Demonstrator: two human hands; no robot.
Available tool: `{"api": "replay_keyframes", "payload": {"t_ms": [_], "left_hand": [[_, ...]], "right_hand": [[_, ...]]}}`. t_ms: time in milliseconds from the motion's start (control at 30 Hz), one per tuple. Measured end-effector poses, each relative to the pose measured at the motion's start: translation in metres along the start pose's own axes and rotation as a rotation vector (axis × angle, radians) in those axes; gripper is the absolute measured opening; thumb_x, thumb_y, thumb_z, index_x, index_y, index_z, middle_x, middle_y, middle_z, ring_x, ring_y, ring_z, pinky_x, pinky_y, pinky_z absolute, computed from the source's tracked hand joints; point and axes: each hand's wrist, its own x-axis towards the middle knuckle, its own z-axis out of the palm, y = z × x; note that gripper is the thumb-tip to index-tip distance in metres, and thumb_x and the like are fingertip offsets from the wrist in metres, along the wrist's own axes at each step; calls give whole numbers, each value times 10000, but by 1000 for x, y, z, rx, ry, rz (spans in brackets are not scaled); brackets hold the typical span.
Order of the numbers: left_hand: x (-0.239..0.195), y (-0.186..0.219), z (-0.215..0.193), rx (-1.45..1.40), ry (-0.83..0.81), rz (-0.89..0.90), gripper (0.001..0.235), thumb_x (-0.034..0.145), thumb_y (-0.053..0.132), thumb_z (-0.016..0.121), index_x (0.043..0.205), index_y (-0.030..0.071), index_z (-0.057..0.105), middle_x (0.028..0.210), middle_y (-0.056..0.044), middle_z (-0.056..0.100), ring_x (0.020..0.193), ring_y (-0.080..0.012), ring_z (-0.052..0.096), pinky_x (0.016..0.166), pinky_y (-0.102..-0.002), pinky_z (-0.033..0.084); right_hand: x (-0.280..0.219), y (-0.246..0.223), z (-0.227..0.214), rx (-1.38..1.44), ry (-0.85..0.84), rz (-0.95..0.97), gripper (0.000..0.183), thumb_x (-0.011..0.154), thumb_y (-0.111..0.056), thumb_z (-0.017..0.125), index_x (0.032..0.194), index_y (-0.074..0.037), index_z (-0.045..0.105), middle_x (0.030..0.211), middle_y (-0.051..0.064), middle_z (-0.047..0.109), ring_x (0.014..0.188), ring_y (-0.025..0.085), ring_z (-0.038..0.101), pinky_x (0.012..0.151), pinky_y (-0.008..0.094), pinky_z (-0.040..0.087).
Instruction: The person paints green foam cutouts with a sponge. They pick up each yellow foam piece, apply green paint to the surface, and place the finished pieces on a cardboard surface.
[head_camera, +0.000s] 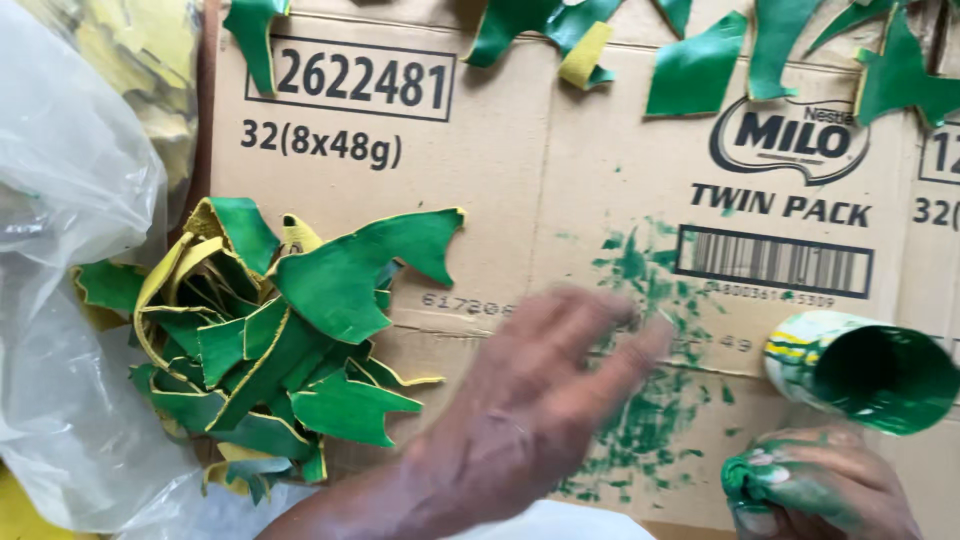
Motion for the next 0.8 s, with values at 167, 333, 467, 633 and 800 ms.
{"api": "replay_keyframes", "payload": {"t_ms": [167,333,467,633,800], "left_hand": [[-36,-55,-16,585,149,-334,750,758,-102,527,1497,-21,432,1448,-263,516,1368,-422,447,1161,-518,307],[-58,-71,-31,580,207,-476,613,854,-26,550,1460,-60,471,1288,-217,597,1255,-374,526,1165,-531,301],[-51,-58,-36,500,323,-389,526,811,1,648,1336,8,622,1155,-145,684,1130,-311,605,1114,-497,341],[-40,-10,-18,274,323,-311,503,829,80,750,1309,-30,648,1122,-187,681,1034,-344,612,924,-458,449],[-24,17,40,47,180,-298,629,832,149,750,1351,-128,531,1179,-281,615,1036,-436,602,860,-501,493]], "right_hand": [[15,-77,45,33,187,284,280,837,33,707,1091,-15,600,1044,142,672,1003,190,684,939,318,522],[33,-127,62,111,204,323,248,847,89,693,1072,22,614,1041,153,656,987,183,650,886,293,550],[36,-133,69,160,267,189,230,904,54,742,1105,26,631,1007,131,685,899,136,643,821,241,546],[19,-137,56,123,365,205,231,865,31,763,1053,27,630,992,114,714,822,134,622,784,238,505],[-6,-137,46,32,488,446,268,790,41,807,1027,28,684,931,113,731,587,88,468,533,195,352]]}}
